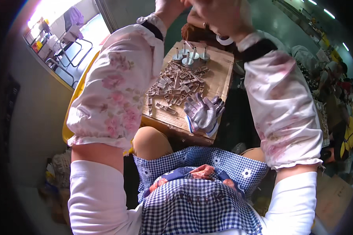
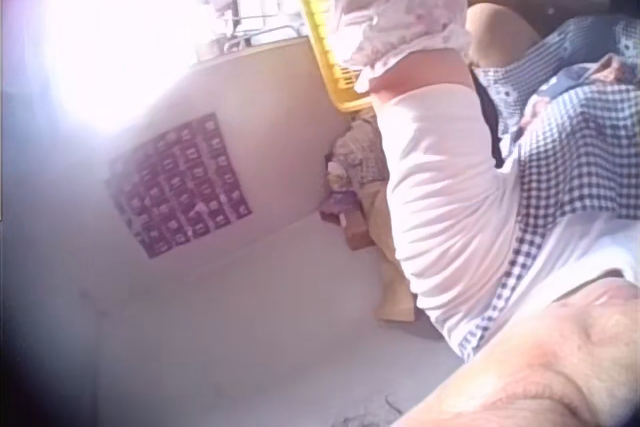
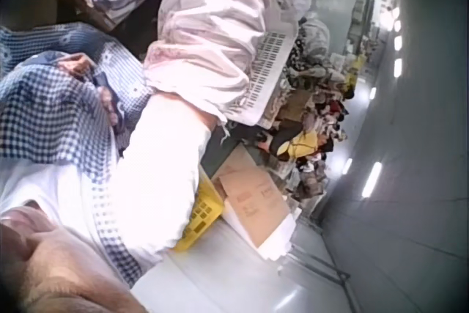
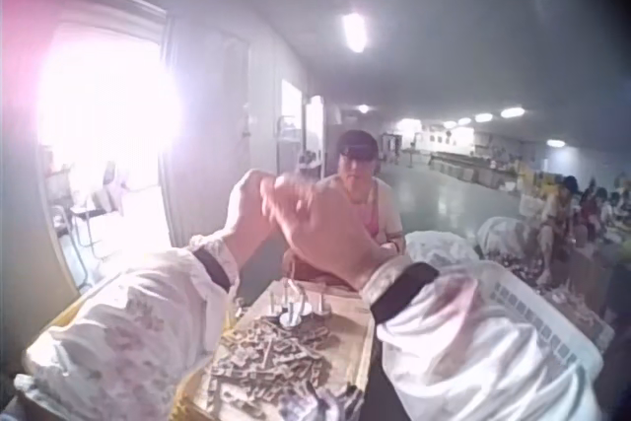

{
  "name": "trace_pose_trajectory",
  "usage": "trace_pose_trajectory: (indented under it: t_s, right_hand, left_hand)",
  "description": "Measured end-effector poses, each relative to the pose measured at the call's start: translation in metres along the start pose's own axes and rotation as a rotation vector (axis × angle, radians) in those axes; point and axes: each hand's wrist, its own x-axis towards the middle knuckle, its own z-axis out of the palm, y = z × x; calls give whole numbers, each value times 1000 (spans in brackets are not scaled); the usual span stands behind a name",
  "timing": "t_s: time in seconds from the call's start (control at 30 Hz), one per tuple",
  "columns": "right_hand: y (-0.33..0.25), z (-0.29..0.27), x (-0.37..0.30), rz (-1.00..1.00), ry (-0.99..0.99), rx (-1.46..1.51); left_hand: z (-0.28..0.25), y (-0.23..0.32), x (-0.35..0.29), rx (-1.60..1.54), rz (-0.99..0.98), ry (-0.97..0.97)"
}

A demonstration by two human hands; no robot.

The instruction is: The recorder puts on protective gloves and then begins assembling small metal clips or hardware components at a workstation.

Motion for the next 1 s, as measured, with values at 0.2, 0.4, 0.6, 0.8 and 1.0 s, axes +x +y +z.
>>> trace_pose_trajectory:
  t_s: [0.2, 0.4, 0.6, 0.8, 1.0]
  right_hand:
    - [18, -31, 48, 744, 347, 637]
    - [88, -87, 64, 712, 526, 1316]
    - [26, -78, -6, 1107, 105, 924]
    - [-148, -143, -208, 1043, -1770, 798]
    - [-340, -220, -392, 1517, -1542, 1584]
  left_hand:
    - [-29, 147, -32, -883, -634, -627]
    - [-142, 331, -76, -2339, -625, -1186]
    - [-192, 356, -106, -2492, -669, -1704]
    - [-236, 264, -139, -2158, -823, -1451]
    - [-369, 142, -175, -1294, -421, -1880]
